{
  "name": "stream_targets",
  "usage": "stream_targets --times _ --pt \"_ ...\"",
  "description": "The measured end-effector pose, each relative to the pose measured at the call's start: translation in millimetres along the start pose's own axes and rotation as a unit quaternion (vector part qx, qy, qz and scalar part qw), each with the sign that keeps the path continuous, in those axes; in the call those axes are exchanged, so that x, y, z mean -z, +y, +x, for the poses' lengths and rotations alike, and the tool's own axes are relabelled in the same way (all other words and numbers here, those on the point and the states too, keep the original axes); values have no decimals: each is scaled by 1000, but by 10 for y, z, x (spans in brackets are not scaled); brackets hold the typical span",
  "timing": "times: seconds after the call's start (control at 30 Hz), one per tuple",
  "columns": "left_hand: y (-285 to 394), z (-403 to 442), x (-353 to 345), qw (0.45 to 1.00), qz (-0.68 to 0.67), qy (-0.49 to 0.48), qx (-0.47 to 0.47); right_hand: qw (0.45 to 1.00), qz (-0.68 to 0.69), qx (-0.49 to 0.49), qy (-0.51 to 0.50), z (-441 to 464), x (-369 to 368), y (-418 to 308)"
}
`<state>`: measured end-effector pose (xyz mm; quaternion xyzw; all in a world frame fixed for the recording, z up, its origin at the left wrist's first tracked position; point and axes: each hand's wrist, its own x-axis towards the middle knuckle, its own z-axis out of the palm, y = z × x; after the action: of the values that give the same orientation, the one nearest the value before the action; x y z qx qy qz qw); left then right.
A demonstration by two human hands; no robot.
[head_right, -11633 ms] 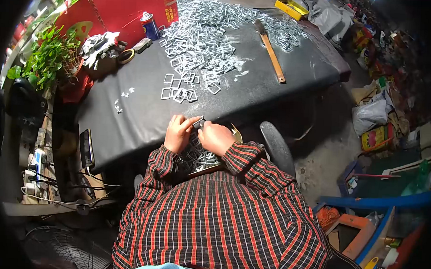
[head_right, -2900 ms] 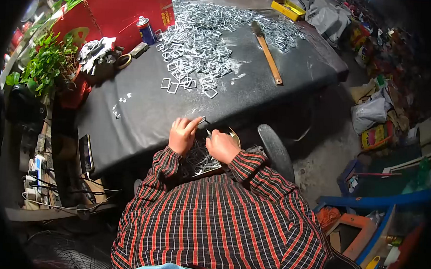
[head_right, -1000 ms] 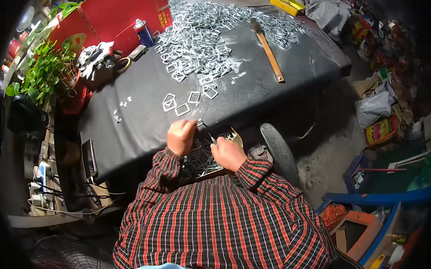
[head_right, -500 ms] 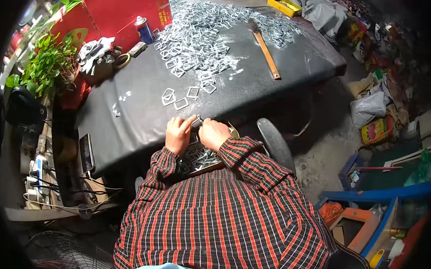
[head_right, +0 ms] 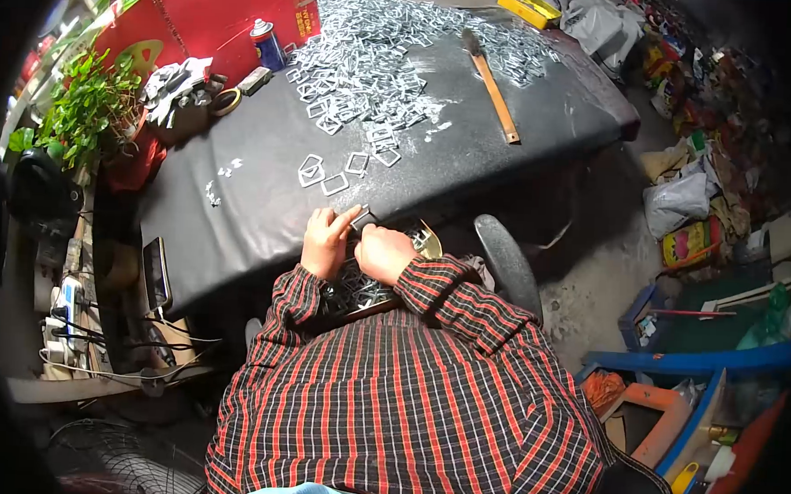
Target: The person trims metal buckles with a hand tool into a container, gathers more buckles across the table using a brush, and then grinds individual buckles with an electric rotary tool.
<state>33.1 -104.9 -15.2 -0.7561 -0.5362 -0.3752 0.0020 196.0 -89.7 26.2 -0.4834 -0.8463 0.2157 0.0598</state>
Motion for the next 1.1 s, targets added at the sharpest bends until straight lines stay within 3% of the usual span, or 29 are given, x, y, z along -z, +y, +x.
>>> stream_targets --times 0.2,0.33,0.47,0.6,0.7,0.83,1.1 --pt "19 27 1 1000 -12 22 -15 997 42 -58 10 40 -1 223" --pt "-69 165 143 993 -112 -20 16 996 46 -73 30 -189 68 359" --pt "-300 528 238 998 32 54 -28 996 45 -48 57 -295 8 445" --pt "-579 581 54 989 121 -42 -74 996 44 -45 65 -324 52 420" --pt "-313 470 58 999 40 -13 7 996 32 -32 78 -290 20 454" --pt "61 205 -110 999 -10 18 -30 997 30 -25 62 -296 -23 388" --pt "41 140 -78 999 -18 -2 -33 999 11 -27 43 19 53 295"
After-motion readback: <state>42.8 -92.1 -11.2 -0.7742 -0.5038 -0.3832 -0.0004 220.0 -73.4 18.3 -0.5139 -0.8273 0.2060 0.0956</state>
